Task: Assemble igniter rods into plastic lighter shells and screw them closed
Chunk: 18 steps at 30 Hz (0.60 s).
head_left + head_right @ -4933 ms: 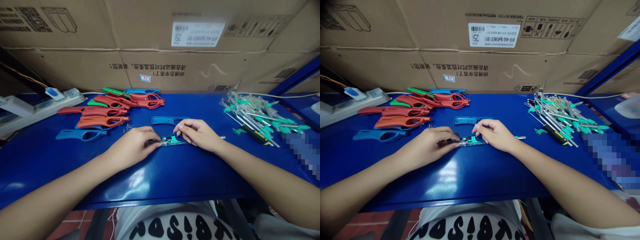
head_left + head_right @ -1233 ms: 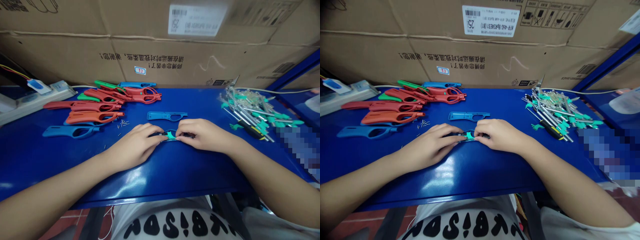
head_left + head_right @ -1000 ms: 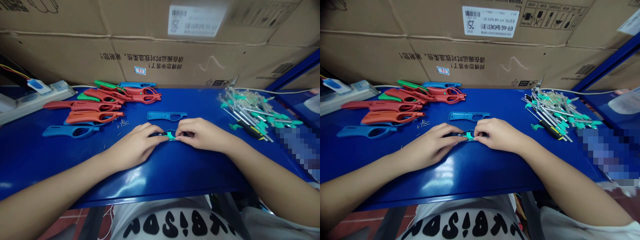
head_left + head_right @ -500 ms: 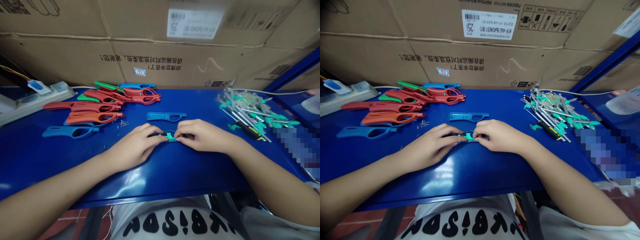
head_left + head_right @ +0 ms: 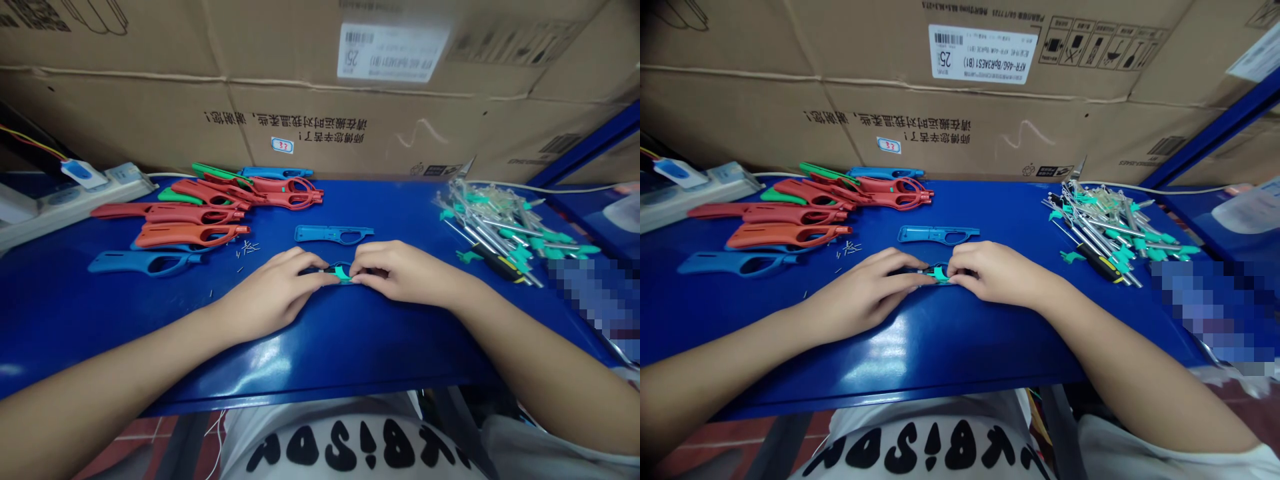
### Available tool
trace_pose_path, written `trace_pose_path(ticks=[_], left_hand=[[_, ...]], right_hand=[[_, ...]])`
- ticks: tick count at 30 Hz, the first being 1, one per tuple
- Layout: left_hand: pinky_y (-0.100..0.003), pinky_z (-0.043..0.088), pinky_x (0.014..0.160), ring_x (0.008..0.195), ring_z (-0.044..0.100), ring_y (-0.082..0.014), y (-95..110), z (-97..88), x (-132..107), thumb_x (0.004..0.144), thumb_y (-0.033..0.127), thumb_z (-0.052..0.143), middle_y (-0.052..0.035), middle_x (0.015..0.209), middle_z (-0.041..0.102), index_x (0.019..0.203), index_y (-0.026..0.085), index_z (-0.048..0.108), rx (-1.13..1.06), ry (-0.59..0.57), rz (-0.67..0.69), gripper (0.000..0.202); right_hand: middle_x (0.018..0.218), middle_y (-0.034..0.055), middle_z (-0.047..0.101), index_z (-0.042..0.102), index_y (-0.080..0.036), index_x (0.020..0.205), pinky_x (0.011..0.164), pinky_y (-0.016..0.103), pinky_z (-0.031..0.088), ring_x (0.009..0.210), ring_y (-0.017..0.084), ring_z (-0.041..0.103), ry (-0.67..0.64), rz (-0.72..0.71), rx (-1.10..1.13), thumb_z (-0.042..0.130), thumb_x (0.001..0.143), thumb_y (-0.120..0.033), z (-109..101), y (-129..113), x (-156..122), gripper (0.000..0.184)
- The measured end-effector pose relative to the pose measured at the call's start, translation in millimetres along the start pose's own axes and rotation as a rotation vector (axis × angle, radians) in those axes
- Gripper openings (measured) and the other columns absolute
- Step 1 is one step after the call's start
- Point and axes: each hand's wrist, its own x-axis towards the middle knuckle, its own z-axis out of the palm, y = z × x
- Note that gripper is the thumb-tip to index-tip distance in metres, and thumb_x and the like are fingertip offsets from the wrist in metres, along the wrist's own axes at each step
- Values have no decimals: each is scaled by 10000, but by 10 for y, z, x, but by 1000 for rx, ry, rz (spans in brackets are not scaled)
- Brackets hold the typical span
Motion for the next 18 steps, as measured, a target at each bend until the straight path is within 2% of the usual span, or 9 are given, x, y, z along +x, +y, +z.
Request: trace_pose_path(ticks=[9, 15, 18], left_hand=[[-453, 503, 987, 1137, 566, -255, 0, 10, 3, 970, 98, 475, -110, 1238, 617, 1312, 278, 648, 8, 17, 18, 424], [-435, 498, 979, 1094, 545, -240, -5, 0, 8, 960, 71, 461, -94, 1245, 602, 1322, 287, 643, -3, 8, 31, 460], [-425, 496, 977, 1087, 541, -240, 2, -11, 9, 962, 69, 458, -93, 1260, 603, 1332, 276, 635, -3, -1, 36, 459]], right_hand=[[882, 47, 674, 706, -169, 909, 670, 257, 401, 770, 151, 600, 9, 58, -54, 586, 936, -172, 33, -61, 15, 123], [856, 43, 669, 711, -163, 891, 659, 255, 393, 761, 148, 588, 31, 143, -5, 614, 906, -151, 44, -99, 36, 98], [847, 40, 667, 710, -153, 884, 665, 252, 400, 745, 141, 581, 29, 135, 34, 627, 906, -143, 34, -95, 35, 86]])
